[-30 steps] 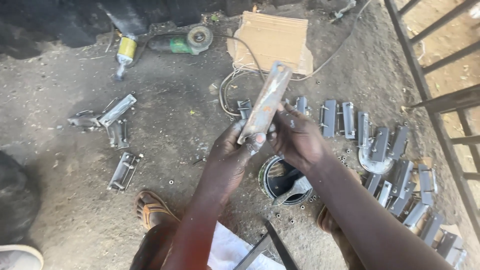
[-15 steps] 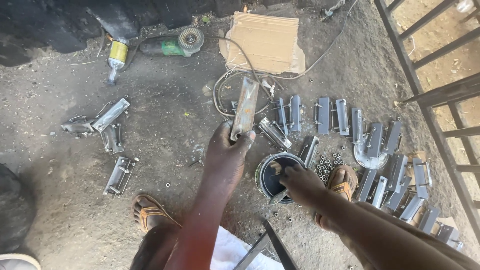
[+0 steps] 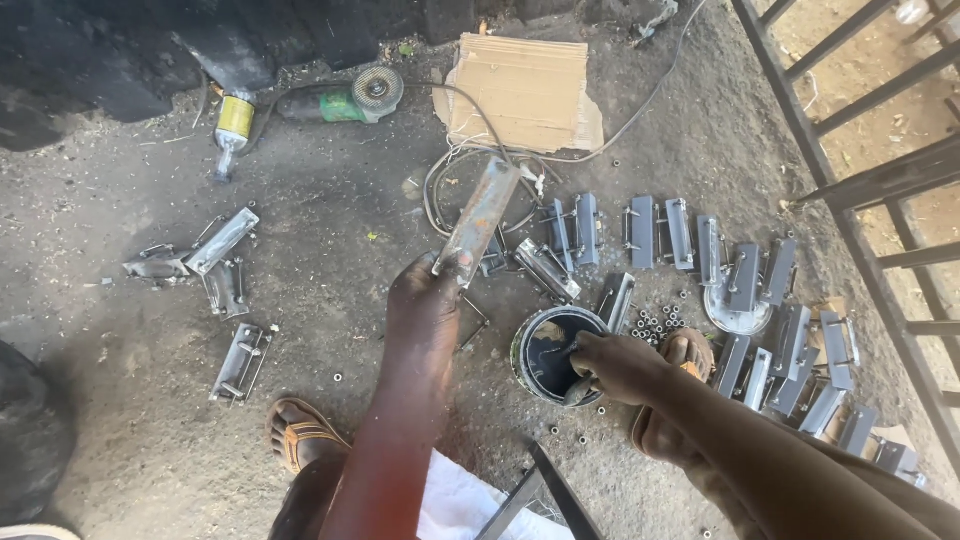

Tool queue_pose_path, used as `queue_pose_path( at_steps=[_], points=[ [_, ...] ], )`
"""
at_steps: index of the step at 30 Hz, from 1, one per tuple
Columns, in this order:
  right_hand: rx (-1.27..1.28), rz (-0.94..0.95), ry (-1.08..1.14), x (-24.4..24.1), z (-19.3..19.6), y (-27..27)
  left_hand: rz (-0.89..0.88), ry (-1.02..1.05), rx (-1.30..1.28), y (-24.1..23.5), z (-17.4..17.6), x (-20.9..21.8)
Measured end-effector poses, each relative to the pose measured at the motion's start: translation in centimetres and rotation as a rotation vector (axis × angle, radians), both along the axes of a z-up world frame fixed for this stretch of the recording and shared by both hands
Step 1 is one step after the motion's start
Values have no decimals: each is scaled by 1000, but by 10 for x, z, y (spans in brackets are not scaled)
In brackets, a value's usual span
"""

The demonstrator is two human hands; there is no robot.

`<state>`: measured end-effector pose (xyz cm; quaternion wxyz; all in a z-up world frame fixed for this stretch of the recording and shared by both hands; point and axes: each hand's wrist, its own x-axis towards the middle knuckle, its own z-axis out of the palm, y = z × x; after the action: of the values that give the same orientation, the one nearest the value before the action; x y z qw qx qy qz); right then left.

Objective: Painting small metal brackets with a paintbrush and grey paint in a workshop environment.

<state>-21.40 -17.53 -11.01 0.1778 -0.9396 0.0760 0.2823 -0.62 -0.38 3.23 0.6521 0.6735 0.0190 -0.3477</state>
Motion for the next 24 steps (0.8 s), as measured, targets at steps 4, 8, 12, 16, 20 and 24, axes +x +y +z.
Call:
queue_pose_path(
  at_steps=[4, 8, 12, 16, 20, 24],
  points=[
    [35, 31, 16, -7, -8, 1, -11, 20, -15, 3, 14, -2],
    [365, -826, -118, 1, 6, -25, 21, 49, -68, 3, 10, -1],
    [481, -1253, -422, -5, -23, -71, 23, 53, -76, 2, 15, 2],
    [515, -1288, -354, 4, -24, -52, 56, 70, -76, 1, 16, 0],
    [461, -1215, -140, 5, -38, -10, 67, 60, -27, 1, 18, -1],
    [282, -1050, 5, 9, -36, 36, 70, 48, -7, 2, 6, 1]
  ],
)
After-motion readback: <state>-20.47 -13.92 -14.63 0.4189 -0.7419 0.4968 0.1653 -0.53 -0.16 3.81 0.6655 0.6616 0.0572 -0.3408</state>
